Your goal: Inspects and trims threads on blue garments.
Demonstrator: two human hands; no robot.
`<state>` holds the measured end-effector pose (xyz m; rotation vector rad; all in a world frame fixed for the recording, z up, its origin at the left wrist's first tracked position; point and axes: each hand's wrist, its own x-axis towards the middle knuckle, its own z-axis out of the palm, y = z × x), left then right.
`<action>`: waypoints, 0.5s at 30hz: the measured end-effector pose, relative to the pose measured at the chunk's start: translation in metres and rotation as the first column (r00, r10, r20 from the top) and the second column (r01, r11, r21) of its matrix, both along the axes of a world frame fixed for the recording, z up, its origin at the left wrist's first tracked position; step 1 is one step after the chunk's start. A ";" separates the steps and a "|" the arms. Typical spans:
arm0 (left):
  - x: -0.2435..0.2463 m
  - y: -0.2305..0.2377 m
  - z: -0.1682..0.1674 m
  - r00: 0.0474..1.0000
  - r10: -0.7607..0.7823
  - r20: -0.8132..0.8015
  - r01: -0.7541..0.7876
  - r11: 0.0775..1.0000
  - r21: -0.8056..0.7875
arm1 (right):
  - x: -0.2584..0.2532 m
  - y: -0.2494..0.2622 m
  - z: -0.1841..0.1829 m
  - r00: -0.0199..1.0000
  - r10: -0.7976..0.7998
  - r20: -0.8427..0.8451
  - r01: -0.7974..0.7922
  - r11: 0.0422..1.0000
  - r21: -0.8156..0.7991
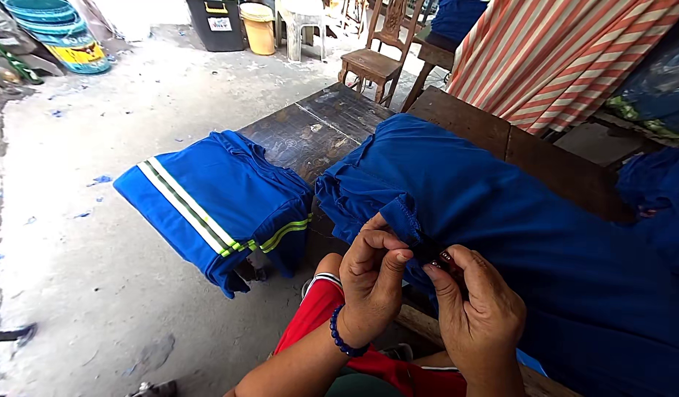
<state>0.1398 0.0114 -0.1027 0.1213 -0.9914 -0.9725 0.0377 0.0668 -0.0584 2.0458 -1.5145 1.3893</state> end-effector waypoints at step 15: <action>0.002 0.002 0.004 0.985 -0.127 -0.120 0.133 0.990 0.048 | -0.007 -0.001 -0.006 0.973 0.081 0.214 -0.088 0.996 0.025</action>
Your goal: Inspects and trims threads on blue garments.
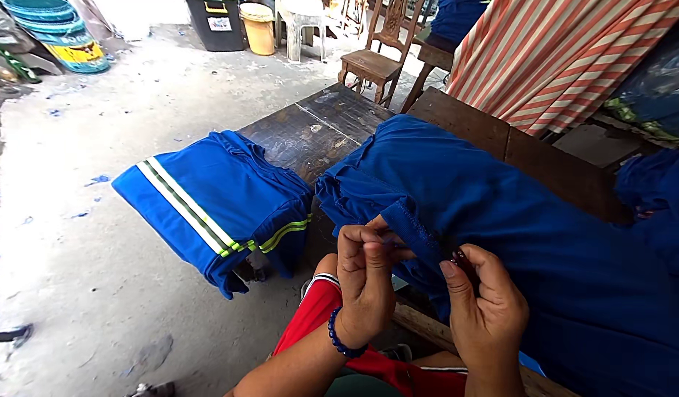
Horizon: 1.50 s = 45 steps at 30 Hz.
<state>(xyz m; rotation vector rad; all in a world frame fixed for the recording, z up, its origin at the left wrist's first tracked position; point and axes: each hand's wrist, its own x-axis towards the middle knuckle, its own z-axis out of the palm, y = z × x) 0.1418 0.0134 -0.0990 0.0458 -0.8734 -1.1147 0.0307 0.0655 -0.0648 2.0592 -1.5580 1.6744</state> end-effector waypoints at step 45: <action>0.003 -0.004 0.011 0.995 0.095 0.028 -0.097 0.989 0.114 | 0.000 0.002 0.016 0.955 0.195 0.222 -0.229 0.964 0.135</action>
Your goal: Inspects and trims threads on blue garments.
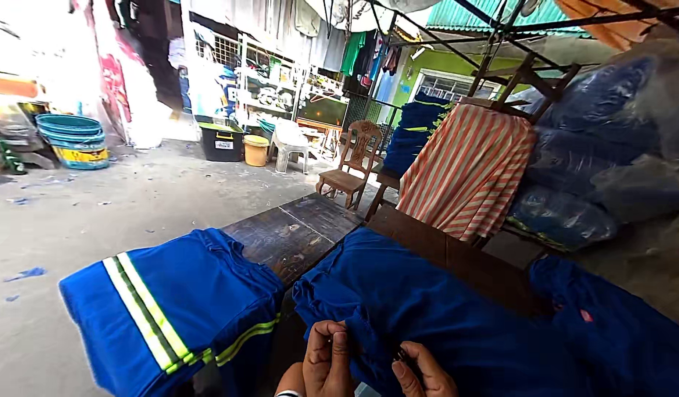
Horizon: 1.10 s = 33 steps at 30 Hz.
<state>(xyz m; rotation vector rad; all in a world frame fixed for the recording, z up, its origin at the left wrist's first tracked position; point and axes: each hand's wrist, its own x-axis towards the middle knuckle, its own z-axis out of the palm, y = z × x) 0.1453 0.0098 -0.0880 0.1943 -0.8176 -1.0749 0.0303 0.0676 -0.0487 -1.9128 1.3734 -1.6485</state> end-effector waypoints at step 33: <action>0.015 0.005 -0.018 0.991 -0.055 0.119 0.064 0.996 -0.067 | 0.001 -0.003 -0.018 0.943 -0.205 -0.263 0.144 0.962 -0.233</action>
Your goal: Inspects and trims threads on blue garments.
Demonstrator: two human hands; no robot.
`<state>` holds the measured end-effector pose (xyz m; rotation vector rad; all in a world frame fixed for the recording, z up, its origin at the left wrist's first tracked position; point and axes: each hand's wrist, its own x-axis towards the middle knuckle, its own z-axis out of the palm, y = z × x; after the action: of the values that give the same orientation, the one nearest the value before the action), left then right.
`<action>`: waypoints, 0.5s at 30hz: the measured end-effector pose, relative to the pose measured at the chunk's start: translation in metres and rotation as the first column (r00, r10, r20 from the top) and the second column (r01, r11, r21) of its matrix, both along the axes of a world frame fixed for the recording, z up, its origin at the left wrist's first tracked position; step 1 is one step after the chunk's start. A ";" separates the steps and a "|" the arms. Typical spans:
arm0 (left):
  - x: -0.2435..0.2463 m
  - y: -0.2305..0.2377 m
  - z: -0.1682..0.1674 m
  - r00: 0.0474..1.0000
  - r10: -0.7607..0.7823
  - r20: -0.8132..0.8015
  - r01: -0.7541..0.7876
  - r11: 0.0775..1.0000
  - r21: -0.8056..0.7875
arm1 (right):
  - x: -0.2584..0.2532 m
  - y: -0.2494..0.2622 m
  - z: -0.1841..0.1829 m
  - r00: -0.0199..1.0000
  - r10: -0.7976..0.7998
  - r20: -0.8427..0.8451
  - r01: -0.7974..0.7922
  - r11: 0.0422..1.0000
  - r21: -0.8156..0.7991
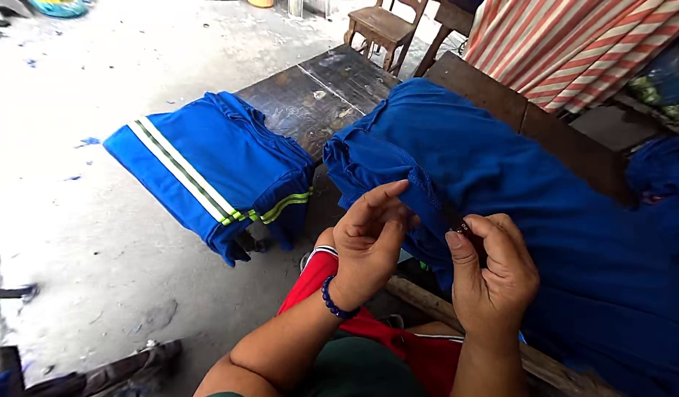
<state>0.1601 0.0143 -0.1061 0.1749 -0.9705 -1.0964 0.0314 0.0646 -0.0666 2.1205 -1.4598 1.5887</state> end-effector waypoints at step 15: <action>0.010 -0.014 -0.003 0.881 0.413 0.230 -0.375 0.907 -0.194 | -0.031 0.017 0.014 0.986 0.088 0.143 -0.109 0.983 0.147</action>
<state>0.1698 0.0002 -0.1096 0.3933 -1.1886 -0.6310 0.0005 0.0820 -0.0522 2.2404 -1.5901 1.7401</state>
